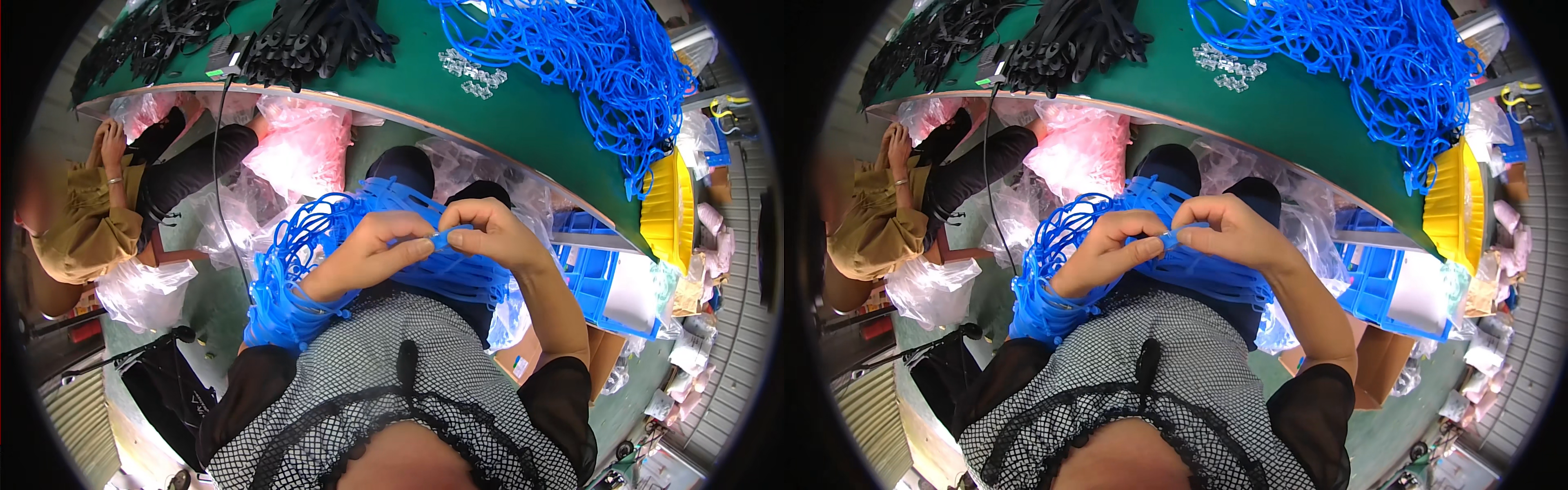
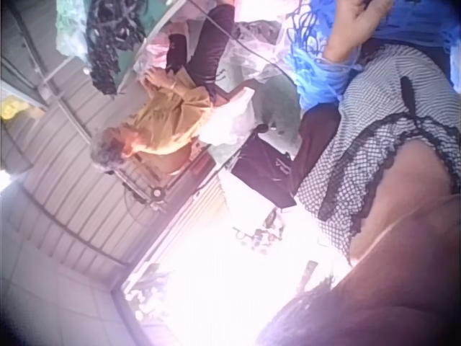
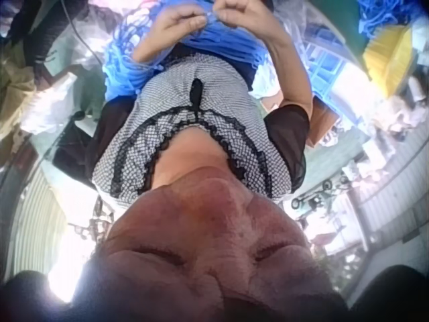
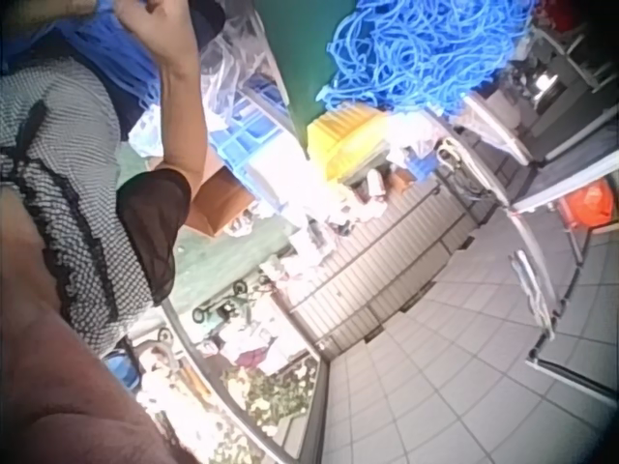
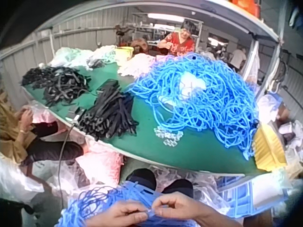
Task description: Attaching small plastic or metal hooks to bundles of blue elastic cords.
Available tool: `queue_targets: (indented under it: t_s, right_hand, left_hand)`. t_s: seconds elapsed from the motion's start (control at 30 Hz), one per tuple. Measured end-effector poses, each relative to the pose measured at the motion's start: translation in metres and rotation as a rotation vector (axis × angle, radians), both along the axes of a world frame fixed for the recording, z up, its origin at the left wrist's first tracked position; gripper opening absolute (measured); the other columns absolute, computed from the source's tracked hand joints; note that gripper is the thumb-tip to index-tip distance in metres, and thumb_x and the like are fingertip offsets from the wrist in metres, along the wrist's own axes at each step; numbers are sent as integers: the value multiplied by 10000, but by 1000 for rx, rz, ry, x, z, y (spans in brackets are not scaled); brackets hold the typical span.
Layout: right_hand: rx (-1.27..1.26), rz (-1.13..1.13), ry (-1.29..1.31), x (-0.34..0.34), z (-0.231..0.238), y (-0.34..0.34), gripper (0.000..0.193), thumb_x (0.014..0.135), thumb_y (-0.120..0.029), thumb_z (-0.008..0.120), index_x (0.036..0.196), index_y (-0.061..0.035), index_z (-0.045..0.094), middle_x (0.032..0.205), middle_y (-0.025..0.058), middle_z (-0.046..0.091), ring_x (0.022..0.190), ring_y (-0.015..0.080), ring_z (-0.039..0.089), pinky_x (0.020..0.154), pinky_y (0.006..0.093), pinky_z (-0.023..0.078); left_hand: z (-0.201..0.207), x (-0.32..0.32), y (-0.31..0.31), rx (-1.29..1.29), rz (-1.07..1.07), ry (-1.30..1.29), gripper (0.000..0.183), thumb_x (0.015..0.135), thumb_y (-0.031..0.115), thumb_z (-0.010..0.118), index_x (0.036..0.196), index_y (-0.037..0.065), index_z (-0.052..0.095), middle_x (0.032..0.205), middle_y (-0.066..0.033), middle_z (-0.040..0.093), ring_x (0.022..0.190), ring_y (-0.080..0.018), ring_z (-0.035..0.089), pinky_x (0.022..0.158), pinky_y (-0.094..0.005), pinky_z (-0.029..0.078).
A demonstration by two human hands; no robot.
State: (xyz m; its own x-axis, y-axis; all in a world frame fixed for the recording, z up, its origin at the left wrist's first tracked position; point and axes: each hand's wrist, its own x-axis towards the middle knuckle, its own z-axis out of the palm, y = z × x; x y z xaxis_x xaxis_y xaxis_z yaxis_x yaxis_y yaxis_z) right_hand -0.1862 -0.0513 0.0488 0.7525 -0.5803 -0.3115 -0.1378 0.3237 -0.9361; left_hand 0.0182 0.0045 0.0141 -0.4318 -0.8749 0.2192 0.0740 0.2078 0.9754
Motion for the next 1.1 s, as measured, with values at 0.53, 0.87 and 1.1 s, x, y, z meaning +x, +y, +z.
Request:
queue_targets:
  t_s: [0.53, 0.87, 1.1]
  right_hand:
    - [-1391, -184, 155, 22, -32, 10, 148, 700, -78, 632, 806, -39, 537, 686, 99, 536, 627, 265, 534, 611, 347, 404]
    - [-420, 13, 150, -1, 15, -10, 115, 797, -84, 647, 864, 9, 637, 779, 38, 607, 750, 125, 568, 695, 270, 453]
    - [-380, -499, -377, -37, 51, 9, 264, 855, -186, 556, 970, 52, 571, 757, 112, 570, 677, 157, 534, 649, 297, 441]
  left_hand:
    - [-15, 15, -11, 638, -125, 336, 203, 892, 190, 556, 892, -6, 606, 814, -33, 595, 782, -95, 539, 735, -238, 424]
    - [16, 3, -19, -469, 598, -109, 179, 756, -2, 648, 925, 15, 593, 929, -105, 562, 843, -214, 551, 768, -287, 437]
    - [-64, -9, 16, 570, 53, 275, 240, 892, 219, 545, 970, -4, 590, 939, -99, 601, 833, -195, 547, 777, -290, 432]
